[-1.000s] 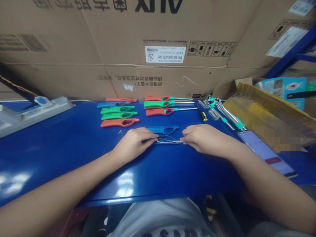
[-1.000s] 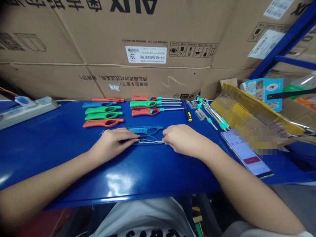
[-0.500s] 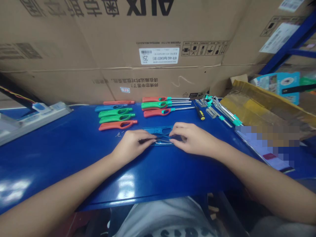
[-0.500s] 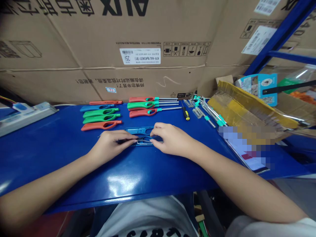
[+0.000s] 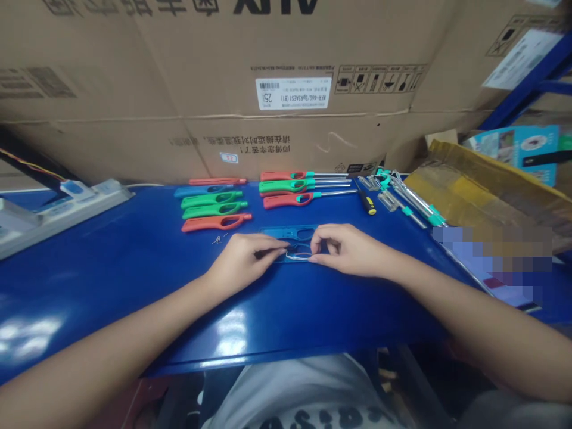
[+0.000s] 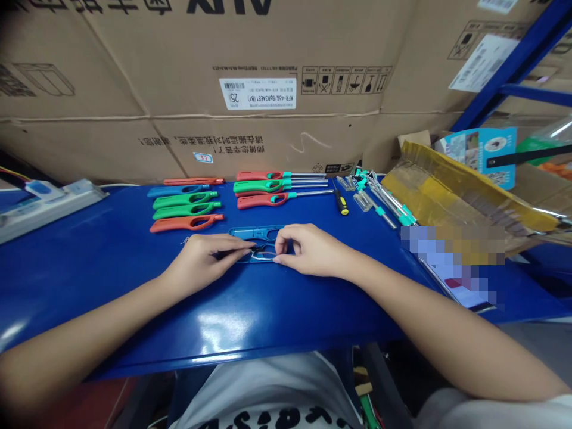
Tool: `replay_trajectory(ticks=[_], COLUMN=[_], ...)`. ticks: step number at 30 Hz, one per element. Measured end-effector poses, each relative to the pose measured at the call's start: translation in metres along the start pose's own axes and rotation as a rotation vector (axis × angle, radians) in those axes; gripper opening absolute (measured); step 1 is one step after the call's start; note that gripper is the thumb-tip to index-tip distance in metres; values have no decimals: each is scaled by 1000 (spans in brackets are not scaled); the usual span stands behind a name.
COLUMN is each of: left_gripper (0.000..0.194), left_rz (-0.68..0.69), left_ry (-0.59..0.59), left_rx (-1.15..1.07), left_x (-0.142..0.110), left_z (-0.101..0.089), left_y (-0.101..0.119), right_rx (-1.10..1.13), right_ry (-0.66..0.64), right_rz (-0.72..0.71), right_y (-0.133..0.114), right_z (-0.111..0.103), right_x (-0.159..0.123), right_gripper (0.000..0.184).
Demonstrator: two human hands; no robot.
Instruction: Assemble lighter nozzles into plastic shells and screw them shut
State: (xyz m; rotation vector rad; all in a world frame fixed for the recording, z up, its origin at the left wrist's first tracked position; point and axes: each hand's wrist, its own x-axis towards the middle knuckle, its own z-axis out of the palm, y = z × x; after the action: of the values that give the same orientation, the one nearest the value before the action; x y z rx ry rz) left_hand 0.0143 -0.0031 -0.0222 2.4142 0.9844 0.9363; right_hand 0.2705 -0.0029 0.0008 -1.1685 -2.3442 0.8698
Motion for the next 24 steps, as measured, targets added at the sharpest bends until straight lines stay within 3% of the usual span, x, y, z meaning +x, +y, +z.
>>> replay_trajectory(ticks=[8,18,24], left_gripper=[20,17,20], left_rz=[161,85,141], left_ry=[-49,-45,-84], left_rx=[119,209,241], left_x=[1,-1,0], left_z=[-2,-2,-1], left_y=[-4,-2,-2], right_rx=[-168,-231,-238], right_ry=[-131,-81,-44], right_rz=[-171,-195,-186], right_y=[-6,-3,-2], right_z=[-8,-2,1], right_x=[-7,-4,-3], right_gripper=[11,15,16])
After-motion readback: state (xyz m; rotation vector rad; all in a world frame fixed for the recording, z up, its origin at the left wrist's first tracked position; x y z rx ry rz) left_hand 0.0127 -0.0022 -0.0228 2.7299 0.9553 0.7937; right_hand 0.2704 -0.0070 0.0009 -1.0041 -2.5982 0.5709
